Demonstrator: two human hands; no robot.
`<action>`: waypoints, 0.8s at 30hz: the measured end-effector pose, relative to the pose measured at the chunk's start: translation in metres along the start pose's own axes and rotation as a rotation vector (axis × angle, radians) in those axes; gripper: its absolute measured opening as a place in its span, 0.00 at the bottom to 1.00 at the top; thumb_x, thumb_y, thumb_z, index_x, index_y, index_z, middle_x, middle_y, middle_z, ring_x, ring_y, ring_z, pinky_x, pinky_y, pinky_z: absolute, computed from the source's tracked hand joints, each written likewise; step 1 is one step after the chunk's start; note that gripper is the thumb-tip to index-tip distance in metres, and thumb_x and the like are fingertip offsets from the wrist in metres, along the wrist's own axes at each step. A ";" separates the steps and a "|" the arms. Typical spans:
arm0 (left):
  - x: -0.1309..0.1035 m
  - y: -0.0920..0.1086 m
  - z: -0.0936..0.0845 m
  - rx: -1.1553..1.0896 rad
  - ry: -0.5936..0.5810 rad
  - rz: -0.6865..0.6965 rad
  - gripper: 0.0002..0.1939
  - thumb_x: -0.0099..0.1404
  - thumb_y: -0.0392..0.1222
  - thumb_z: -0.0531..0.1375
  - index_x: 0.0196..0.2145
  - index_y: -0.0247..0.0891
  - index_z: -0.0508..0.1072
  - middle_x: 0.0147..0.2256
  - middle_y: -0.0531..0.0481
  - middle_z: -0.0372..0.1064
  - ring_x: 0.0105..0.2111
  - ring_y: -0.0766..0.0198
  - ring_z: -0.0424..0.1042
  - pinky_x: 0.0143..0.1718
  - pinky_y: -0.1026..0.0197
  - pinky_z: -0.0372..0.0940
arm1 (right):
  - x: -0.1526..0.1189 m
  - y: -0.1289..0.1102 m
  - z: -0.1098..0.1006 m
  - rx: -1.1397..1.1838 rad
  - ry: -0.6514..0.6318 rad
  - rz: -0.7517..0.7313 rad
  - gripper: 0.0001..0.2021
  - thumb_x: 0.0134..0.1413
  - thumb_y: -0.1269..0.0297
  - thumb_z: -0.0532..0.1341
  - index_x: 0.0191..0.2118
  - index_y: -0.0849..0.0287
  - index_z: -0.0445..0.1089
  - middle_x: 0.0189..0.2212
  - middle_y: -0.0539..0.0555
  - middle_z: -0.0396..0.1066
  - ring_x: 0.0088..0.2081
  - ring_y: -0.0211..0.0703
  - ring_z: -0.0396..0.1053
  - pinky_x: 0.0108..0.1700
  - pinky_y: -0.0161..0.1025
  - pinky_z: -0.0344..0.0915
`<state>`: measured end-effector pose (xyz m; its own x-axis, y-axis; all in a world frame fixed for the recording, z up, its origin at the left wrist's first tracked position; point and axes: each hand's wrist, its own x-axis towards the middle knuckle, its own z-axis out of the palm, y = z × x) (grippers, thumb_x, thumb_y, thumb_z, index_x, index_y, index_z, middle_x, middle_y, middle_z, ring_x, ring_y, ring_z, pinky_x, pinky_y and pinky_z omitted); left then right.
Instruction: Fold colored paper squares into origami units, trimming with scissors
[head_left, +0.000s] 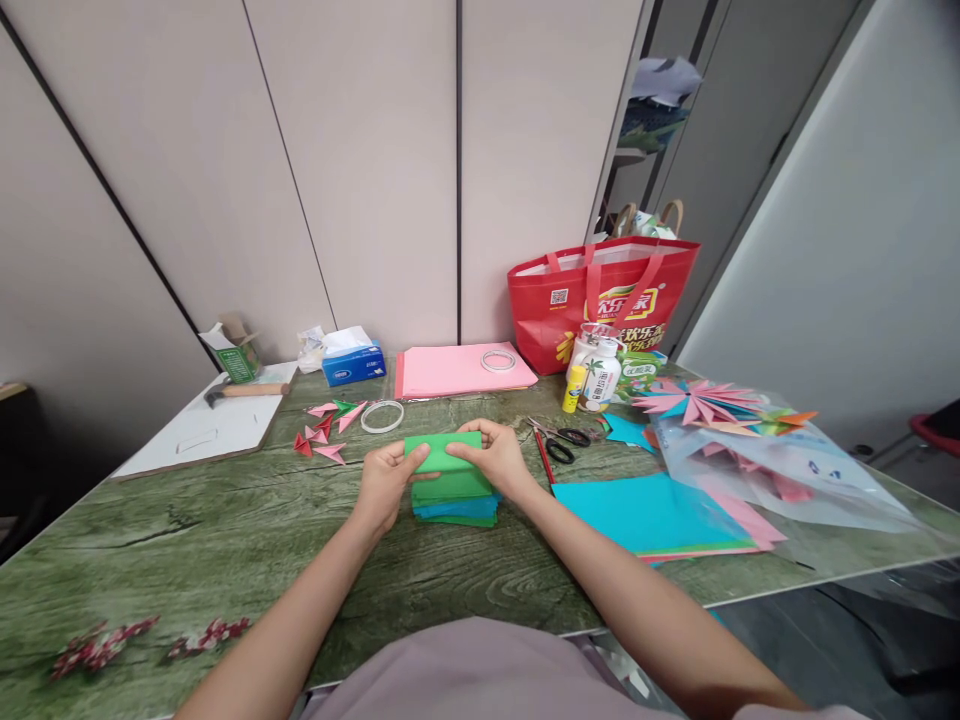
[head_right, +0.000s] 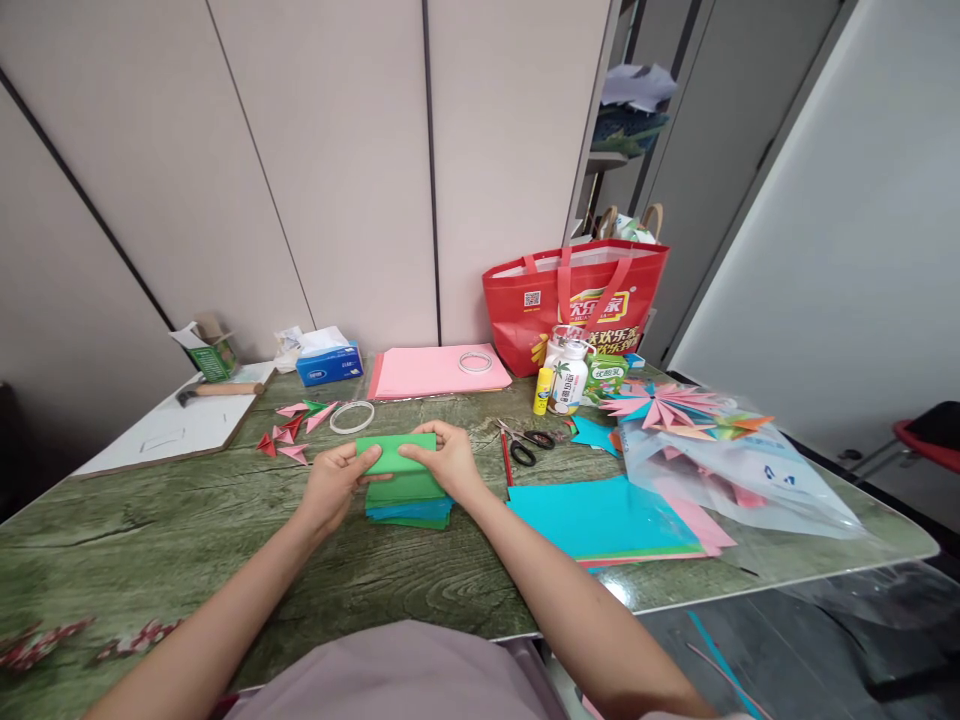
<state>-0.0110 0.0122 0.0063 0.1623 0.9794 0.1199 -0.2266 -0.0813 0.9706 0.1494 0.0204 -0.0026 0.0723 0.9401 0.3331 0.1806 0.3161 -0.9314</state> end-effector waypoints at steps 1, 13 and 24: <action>0.000 0.000 0.000 0.000 0.001 -0.003 0.15 0.47 0.43 0.64 0.32 0.31 0.75 0.28 0.45 0.75 0.27 0.59 0.72 0.28 0.58 0.69 | 0.000 0.000 0.000 -0.002 0.004 -0.002 0.15 0.31 0.57 0.66 0.27 0.62 0.68 0.14 0.43 0.53 0.17 0.30 0.47 0.19 0.30 0.45; 0.000 -0.001 0.000 0.056 -0.004 -0.002 0.19 0.47 0.49 0.64 0.33 0.30 0.75 0.29 0.44 0.75 0.27 0.59 0.72 0.27 0.58 0.69 | 0.002 0.004 -0.001 -0.015 -0.059 -0.030 0.13 0.34 0.59 0.65 0.28 0.62 0.71 0.19 0.47 0.62 0.19 0.31 0.48 0.20 0.31 0.46; 0.000 -0.001 0.001 0.071 0.001 0.012 0.17 0.48 0.47 0.63 0.31 0.31 0.75 0.27 0.46 0.74 0.26 0.60 0.71 0.26 0.58 0.68 | 0.003 0.005 0.000 -0.002 -0.069 -0.004 0.13 0.34 0.57 0.65 0.27 0.61 0.72 0.21 0.49 0.67 0.21 0.34 0.58 0.22 0.31 0.53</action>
<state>-0.0099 0.0118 0.0057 0.1595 0.9784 0.1312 -0.1600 -0.1055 0.9815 0.1505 0.0243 -0.0061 0.0037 0.9455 0.3255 0.1823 0.3194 -0.9299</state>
